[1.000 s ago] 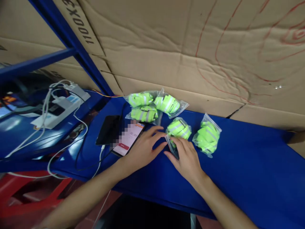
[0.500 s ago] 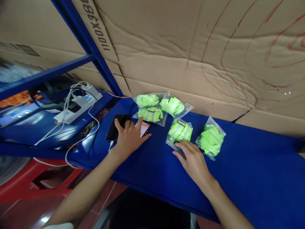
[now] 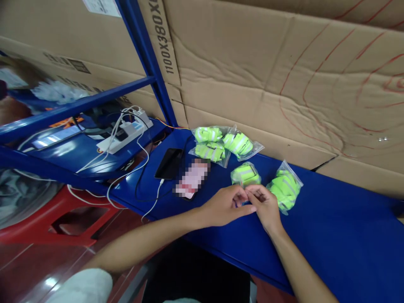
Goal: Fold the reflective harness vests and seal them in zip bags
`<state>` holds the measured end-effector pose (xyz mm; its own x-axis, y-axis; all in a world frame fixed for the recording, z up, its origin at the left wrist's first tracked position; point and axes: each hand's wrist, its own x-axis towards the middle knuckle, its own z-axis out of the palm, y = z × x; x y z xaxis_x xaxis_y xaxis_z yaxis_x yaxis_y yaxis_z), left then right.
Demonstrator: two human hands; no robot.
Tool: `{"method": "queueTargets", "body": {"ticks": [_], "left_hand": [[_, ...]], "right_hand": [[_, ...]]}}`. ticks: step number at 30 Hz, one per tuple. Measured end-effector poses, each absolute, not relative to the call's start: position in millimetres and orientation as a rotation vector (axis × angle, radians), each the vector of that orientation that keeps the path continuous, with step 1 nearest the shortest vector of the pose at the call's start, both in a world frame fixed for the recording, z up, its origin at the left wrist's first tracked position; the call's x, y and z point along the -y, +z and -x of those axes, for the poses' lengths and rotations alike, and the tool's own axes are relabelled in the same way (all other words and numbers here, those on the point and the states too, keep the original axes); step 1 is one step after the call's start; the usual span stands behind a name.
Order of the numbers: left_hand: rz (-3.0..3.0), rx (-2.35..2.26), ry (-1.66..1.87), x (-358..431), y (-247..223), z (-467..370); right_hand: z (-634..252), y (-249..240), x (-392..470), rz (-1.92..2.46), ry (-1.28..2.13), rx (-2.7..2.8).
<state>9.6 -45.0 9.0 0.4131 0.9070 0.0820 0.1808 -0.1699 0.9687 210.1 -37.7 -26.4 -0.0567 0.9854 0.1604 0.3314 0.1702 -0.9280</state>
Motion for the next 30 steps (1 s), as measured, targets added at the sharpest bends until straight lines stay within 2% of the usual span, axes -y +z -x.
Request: {"method": "queueTargets", "body": {"ticks": [6, 12, 25, 30], "left_hand": [[-1.275, -0.958, 1.095, 25.0, -31.9, -33.5], [-1.013, -1.016, 1.202, 11.7, -42.4, -23.7], [-0.688, -0.827, 1.181, 22.8, -40.5, -27.9], [-0.592, -0.697, 1.117, 24.1, -27.2, -21.5]], "right_hand": [[-205.8, -37.2, 33.2, 1.288, 0.84, 1.69], [-194.2, -37.6, 42.3, 1.479, 0.341, 1.897], [-190.9, -30.5, 44.7, 1.339, 0.73, 1.816], [-189.7, -21.2, 46.2, 1.351, 0.334, 1.925]]}}
